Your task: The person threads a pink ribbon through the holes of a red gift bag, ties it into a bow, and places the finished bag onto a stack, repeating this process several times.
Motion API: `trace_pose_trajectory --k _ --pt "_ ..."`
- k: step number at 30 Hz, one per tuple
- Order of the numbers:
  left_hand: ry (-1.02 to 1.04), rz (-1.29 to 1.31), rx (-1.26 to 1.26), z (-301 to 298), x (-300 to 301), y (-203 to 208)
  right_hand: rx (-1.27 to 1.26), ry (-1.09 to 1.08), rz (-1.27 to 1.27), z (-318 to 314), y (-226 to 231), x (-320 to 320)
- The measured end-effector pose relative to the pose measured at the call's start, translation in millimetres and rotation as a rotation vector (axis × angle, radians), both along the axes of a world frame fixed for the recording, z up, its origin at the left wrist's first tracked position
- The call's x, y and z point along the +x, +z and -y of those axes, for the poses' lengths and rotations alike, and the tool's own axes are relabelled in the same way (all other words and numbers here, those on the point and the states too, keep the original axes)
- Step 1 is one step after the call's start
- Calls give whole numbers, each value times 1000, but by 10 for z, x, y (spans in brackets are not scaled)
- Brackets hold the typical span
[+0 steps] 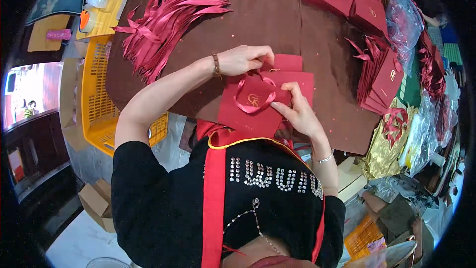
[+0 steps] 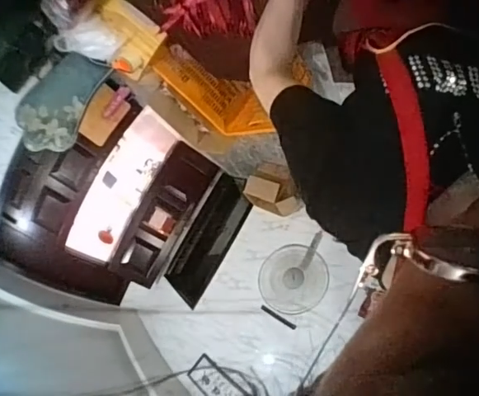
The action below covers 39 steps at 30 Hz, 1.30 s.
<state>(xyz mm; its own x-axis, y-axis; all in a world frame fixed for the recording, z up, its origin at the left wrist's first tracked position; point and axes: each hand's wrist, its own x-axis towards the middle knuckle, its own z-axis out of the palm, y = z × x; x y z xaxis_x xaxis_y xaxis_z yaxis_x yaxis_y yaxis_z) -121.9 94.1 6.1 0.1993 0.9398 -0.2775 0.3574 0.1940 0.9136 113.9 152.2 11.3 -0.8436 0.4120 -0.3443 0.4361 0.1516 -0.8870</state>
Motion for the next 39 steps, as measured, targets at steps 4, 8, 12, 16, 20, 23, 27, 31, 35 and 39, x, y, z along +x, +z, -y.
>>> trace_pose_trajectory --k 4,8,12,16,20,23,27,31,35,39 --pt "49 -31 212 -213 9 -8 166 115 -228 61 -157 -67" --pt "239 379 233 -393 -42 77 87 132 -146 36 62 -121" --pt "246 -277 607 -375 -148 108 -58 80 -149 -15 -149 8" --pt "824 73 491 -59 -248 -7 -516 -298 -489 -37 -108 16" --pt "734 1296 -305 386 420 -270 -583 -311 -620 -78 -156 -51" --pt "119 1424 -340 434 720 -124 -506 -279 -827 -26 -198 -164" --pt "440 1222 -112 302 606 -278 -93 -585 -641 -64 -283 -43" --pt "803 627 7 384 506 -222 -170 -796 -863 -145 -390 328" --pt "869 446 75 538 713 -393 352 -63 -432 -4 224 148" --pt "795 251 216 673 877 -430 704 -13 -301 -33 97 -53"
